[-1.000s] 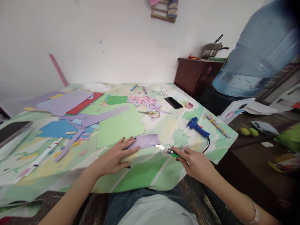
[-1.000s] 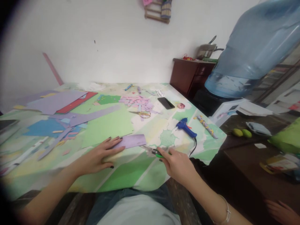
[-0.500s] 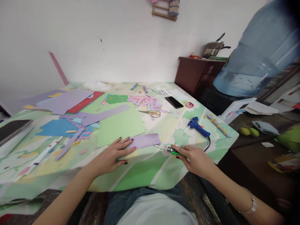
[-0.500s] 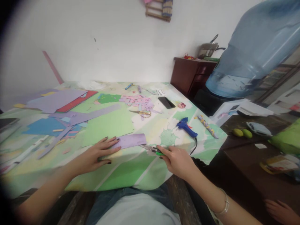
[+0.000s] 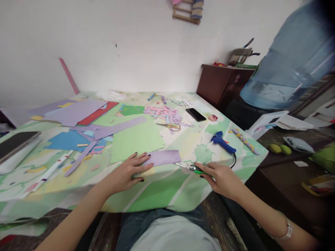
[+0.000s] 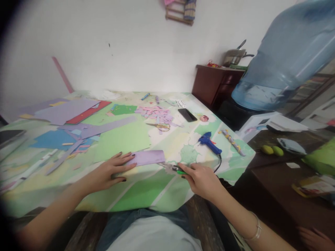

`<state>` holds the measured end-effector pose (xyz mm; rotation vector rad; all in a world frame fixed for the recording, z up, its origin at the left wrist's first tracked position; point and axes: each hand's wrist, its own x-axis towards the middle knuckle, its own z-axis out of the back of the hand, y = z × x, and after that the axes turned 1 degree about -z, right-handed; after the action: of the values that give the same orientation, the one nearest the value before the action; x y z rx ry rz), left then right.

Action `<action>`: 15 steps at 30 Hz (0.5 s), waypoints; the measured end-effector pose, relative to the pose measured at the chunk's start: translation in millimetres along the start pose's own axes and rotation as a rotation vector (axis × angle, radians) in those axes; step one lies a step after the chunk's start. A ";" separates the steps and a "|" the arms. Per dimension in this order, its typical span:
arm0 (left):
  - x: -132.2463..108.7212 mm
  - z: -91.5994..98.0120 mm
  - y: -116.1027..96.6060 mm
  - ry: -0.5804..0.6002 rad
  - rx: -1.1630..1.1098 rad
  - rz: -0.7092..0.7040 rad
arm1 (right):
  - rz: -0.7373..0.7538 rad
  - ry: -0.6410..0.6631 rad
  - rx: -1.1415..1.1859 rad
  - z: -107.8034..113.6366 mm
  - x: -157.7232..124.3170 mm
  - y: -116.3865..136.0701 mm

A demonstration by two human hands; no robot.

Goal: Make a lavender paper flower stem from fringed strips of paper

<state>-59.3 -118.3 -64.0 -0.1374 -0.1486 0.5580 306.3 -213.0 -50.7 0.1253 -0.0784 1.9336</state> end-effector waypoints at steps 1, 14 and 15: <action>0.0 -0.5 0.2 -0.004 -0.001 -0.001 | -0.006 0.003 -0.006 -0.1 0.4 1.2; -0.3 -4.3 3.1 -0.037 -0.015 -0.030 | 0.002 0.030 -0.049 1.0 12.2 22.6; -0.3 -4.5 3.1 -0.038 -0.013 -0.031 | 0.004 0.036 -0.052 1.1 12.9 23.4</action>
<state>-60.4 -116.2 -68.9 -0.1374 -0.1911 0.5292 279.9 -209.5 -47.9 0.0557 -0.1045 1.9355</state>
